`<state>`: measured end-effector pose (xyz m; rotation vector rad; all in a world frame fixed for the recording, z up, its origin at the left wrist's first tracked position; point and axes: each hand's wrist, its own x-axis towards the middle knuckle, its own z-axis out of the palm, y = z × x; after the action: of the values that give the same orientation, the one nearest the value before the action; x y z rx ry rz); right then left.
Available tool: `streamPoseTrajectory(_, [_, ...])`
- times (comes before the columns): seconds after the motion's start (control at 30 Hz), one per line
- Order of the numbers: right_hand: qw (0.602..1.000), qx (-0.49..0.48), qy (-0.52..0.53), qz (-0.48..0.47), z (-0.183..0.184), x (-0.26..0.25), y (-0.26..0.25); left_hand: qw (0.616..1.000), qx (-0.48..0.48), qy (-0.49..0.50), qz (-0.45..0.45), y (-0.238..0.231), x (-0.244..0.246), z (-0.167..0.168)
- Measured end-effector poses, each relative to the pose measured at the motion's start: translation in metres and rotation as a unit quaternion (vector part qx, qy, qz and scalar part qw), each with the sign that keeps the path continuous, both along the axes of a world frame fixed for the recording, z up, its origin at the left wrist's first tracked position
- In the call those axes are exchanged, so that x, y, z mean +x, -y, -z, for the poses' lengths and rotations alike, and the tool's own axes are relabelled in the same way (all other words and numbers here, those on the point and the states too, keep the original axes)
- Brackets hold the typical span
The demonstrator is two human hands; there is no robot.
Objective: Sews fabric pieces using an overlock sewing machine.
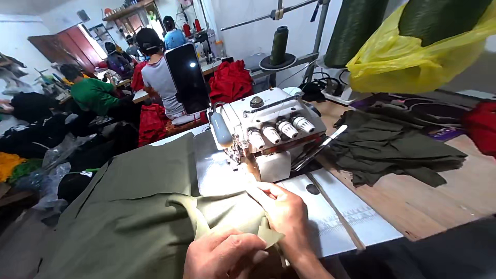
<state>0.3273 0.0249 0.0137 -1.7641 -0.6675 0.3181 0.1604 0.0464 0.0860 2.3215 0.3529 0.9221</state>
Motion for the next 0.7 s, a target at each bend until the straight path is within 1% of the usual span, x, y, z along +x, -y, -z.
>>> streamPoseTrajectory(0.1, [0.997, 0.037, -0.067, -0.027, 0.012, -0.006, 0.022, 0.999, 0.001, 0.02, 0.033, 0.013, -0.001, -0.019])
streamPoseTrajectory(0.17, [0.988, 0.079, -0.109, -0.081, 0.011, -0.013, 0.033, 0.999, 0.008, 0.034, 0.027, 0.016, 0.002, -0.021])
streamPoseTrajectory(0.23, [0.964, 0.146, -0.171, -0.14, 0.004, -0.018, 0.039, 0.999, 0.021, 0.029, -0.029, 0.006, 0.008, -0.004])
streamPoseTrajectory(0.3, [0.941, 0.197, -0.219, -0.169, -0.001, -0.025, 0.041, 0.993, 0.013, 0.021, -0.112, -0.007, 0.014, 0.023])
streamPoseTrajectory(0.37, [0.93, 0.216, -0.231, -0.185, -0.006, -0.027, 0.044, 0.988, 0.007, 0.022, -0.151, -0.012, 0.015, 0.035])
streamPoseTrajectory(0.5, [0.921, 0.235, -0.234, -0.203, -0.005, -0.028, 0.046, 0.983, 0.035, 0.031, -0.175, -0.014, 0.015, 0.036])
streamPoseTrajectory(0.7, [0.915, 0.235, -0.249, -0.213, -0.004, -0.029, 0.045, 0.978, 0.045, 0.034, -0.203, -0.019, 0.014, 0.038])
